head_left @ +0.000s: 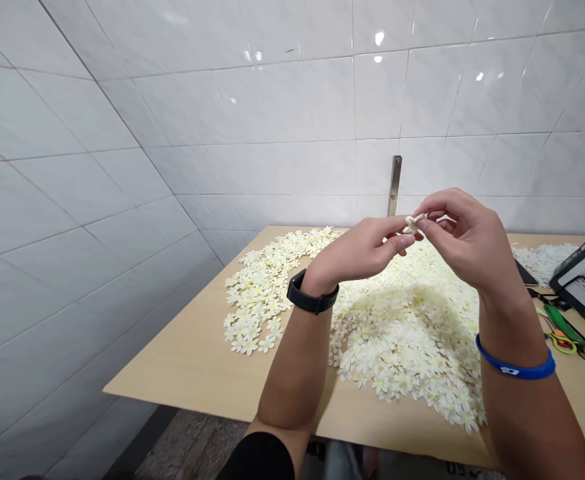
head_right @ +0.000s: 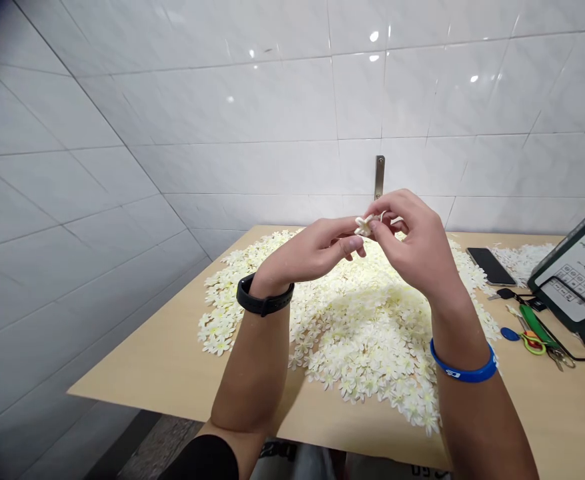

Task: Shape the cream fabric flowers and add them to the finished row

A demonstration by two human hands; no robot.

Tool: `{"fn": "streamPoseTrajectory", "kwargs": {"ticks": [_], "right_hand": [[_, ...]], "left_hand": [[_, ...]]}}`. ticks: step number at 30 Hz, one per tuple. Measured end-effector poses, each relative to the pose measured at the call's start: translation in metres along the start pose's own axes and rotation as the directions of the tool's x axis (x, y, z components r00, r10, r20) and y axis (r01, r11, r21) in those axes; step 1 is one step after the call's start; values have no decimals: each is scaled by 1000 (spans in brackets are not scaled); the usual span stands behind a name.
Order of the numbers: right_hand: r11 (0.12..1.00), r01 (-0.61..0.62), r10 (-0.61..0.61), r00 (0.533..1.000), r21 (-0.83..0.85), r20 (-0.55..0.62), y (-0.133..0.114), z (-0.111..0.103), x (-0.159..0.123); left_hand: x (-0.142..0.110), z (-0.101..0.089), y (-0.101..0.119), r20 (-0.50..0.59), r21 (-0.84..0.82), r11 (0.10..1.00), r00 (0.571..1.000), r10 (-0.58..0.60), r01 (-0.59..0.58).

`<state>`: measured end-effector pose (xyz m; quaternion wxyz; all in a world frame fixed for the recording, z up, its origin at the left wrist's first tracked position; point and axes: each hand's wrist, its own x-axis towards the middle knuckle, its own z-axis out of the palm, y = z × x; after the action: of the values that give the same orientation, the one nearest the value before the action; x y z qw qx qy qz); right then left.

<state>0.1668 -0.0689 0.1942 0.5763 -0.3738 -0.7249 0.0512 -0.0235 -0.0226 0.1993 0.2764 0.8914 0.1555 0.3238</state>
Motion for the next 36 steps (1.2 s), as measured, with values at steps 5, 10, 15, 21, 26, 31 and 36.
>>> {"fn": "streamPoseTrajectory", "kwargs": {"ticks": [5,10,15,21,26,31,36], "right_hand": [[982,89,-78,994,-164,71,-11,3,-3],[991,-93,84,992,101,90,-12,10,-4],[958,-144,125,988,247,92,-8,15,-2],[966,-125,117,992,225,52,-5,19,-2],[991,-79,69,994,109,90,-7,19,-5],[994,-47,41,997,95,61,-10,18,-6],[999,-48,49,995,-13,91,-17,14,-8]], "left_hand": [[-1,-5,4,-19,22,997,997,-70,70],[2,3,4,-107,11,998,993,-57,59],[1,3,3,-246,80,996,968,57,-39],[0,-3,1,-112,0,1000,994,-2,2],[-1,-3,-2,-124,-88,996,992,4,-14],[0,-7,-5,-29,-188,982,1000,7,-12],[0,-3,-7,15,-273,962,1000,-16,19]]}}
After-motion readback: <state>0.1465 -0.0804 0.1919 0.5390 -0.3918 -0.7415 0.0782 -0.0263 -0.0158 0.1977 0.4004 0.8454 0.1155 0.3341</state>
